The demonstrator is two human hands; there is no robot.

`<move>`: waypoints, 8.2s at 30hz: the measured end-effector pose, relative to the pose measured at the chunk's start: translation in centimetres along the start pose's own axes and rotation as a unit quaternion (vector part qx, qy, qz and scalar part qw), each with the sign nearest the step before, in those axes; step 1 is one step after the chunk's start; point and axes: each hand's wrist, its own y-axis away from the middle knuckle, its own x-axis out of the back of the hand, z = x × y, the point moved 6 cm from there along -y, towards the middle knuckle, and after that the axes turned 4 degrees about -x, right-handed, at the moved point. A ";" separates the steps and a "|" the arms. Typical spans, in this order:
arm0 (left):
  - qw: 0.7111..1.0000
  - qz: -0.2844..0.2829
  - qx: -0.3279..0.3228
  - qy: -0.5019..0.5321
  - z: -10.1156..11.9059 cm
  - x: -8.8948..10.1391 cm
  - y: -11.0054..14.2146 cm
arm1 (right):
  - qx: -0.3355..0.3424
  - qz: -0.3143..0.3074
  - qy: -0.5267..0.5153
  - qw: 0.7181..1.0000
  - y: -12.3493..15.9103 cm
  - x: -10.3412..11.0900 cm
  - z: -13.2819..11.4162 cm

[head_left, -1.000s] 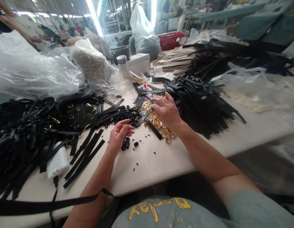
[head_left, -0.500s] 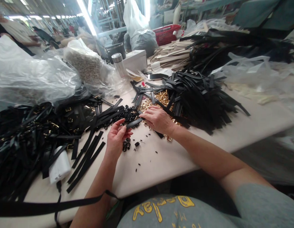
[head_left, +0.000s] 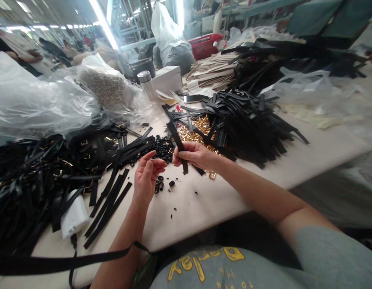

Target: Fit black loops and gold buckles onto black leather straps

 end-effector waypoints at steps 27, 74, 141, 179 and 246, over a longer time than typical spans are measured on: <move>0.963 -0.108 0.247 -0.006 -2.5 -1.6 1.4 | 0.205 -0.019 0.557 0.804 0.1 0.4 -0.4; 0.974 0.003 0.149 -0.172 -2.4 1.0 0.1 | 0.211 0.082 0.685 0.693 0.8 -0.8 -1.5; 0.987 0.030 0.142 -0.064 -4.2 -0.1 -0.7 | 0.211 0.087 0.703 0.674 0.4 -0.6 0.5; 0.984 0.025 0.176 0.006 -5.2 -1.2 -0.7 | 0.092 0.090 0.680 0.722 -0.2 -0.6 2.1; 0.849 -0.210 0.117 -0.471 1.3 5.4 6.1 | 0.165 0.058 0.676 0.716 -0.2 -0.3 2.5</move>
